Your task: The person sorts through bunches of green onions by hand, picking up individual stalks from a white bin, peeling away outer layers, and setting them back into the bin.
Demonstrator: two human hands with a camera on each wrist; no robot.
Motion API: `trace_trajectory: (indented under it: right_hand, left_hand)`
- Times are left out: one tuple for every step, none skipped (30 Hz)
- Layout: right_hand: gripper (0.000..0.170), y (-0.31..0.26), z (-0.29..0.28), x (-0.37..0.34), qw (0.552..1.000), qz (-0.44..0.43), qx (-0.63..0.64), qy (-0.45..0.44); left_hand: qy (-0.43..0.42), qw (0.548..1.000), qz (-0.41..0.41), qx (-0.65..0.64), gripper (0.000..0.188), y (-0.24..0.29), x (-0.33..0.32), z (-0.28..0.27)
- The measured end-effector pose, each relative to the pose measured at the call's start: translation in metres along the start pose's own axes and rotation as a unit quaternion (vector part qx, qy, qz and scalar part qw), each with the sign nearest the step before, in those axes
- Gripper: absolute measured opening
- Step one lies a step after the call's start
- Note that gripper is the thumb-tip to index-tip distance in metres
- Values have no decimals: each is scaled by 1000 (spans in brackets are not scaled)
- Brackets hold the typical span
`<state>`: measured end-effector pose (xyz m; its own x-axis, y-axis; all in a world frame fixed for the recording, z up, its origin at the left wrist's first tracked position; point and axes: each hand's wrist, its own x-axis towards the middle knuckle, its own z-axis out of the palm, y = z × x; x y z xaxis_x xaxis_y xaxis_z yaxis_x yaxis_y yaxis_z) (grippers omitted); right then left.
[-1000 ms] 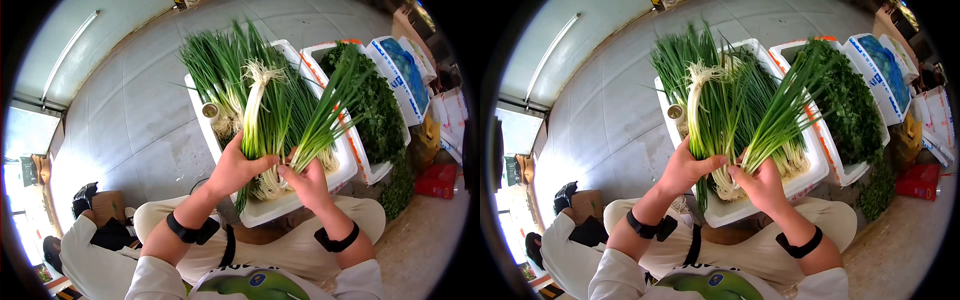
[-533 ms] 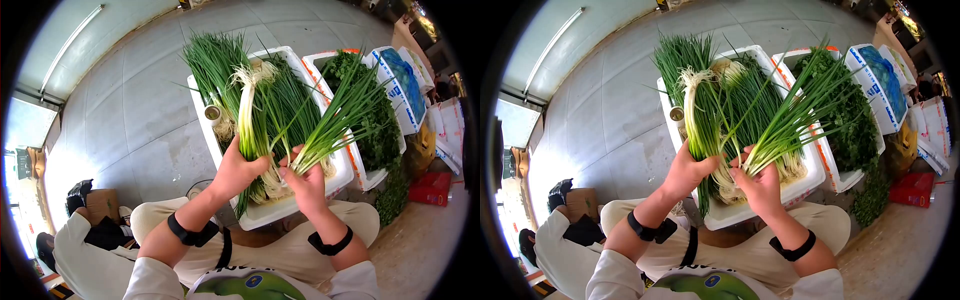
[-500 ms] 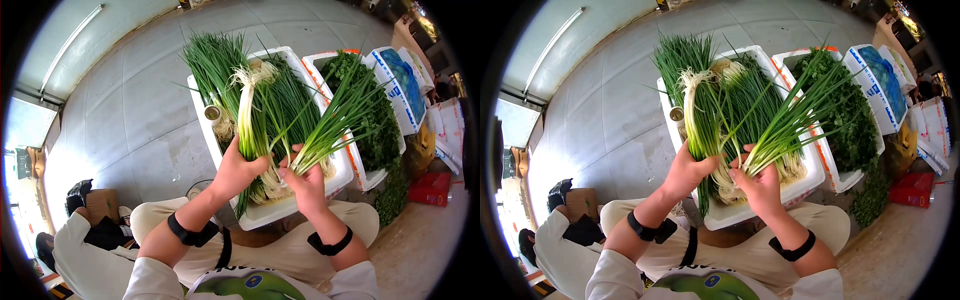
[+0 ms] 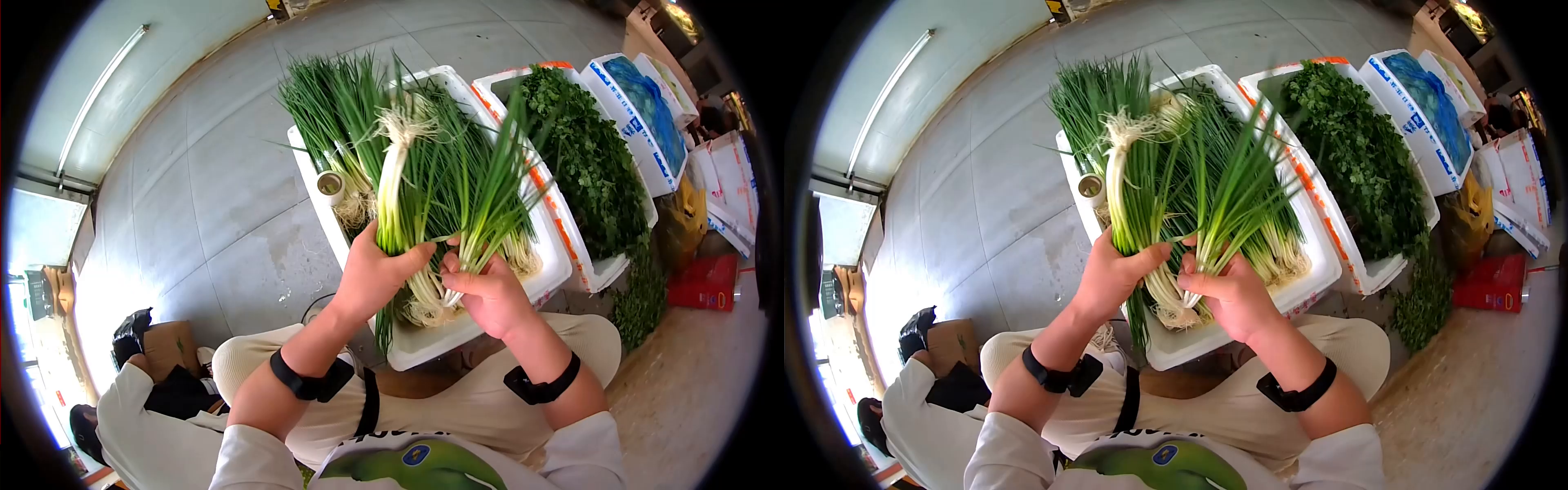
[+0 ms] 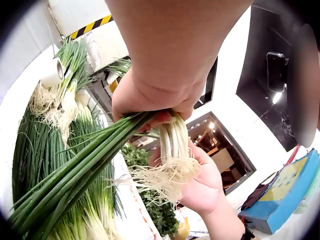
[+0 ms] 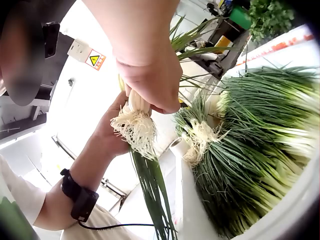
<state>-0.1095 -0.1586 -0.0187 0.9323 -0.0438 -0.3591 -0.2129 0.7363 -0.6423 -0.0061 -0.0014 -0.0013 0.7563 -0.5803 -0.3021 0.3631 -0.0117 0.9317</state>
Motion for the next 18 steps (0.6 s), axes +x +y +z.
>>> trace_trajectory:
  right_hand:
    - [37,-1,0,1,1000,-1,1,0]
    - [36,-1,0,2,1000,-2,24,5]
    - [34,-1,-1,2,999,-3,48,11]
    - [34,-2,-2,2,999,-4,49,12]
    - [33,-2,-5,2,999,-10,38,18]
    - [31,-1,-6,3,999,-16,27,23]
    - [31,-3,-4,3,999,-16,28,23]
    - [30,-5,-2,1,999,-12,26,43]
    - [29,-6,0,1,998,-8,23,62]
    - [29,-4,-1,0,998,-7,23,62]
    - [29,-2,-2,1,997,-30,-35,66]
    - [29,-1,-2,2,992,-53,-92,69]
    - [29,-2,1,1,992,-52,-92,68]
    - [31,-4,6,0,988,-45,-137,55]
    - [33,-6,9,-1,982,-39,-181,41]
    - [33,-4,9,0,982,-38,-181,41]
    - [33,-3,8,1,981,-46,-186,39]
    - [33,-1,8,2,979,-53,-192,37]
  left_hand:
    - [24,999,10,23,33,-5,1,-3]
    - [32,999,17,29,32,-10,2,-5]
    - [31,999,16,30,32,-9,2,-5]
    - [35,999,5,24,31,-7,2,-5]
    - [38,999,-6,18,30,-6,1,-5]
    - [33,999,-1,7,27,-5,1,-5]
    - [33,999,-1,8,27,-4,1,-5]
    - [27,1000,-2,-1,27,-4,1,-5]
    - [20,1000,-3,-10,27,-3,0,-5]
    - [20,1000,-4,-10,27,-1,-2,-4]
    - [16,1000,-7,-25,28,1,-4,-2]
    - [13,999,-10,-39,28,2,-5,-1]
    - [14,999,-11,-40,28,1,-6,-1]
    - [2,999,1,-32,29,0,-6,-1]
    - [-10,1000,13,-24,29,-1,-7,-1]
    - [-18,998,10,-52,31,-2,-7,0]
    - [-18,998,9,-52,31,0,-8,0]
    - [-28,998,3,-47,32,2,-9,0]
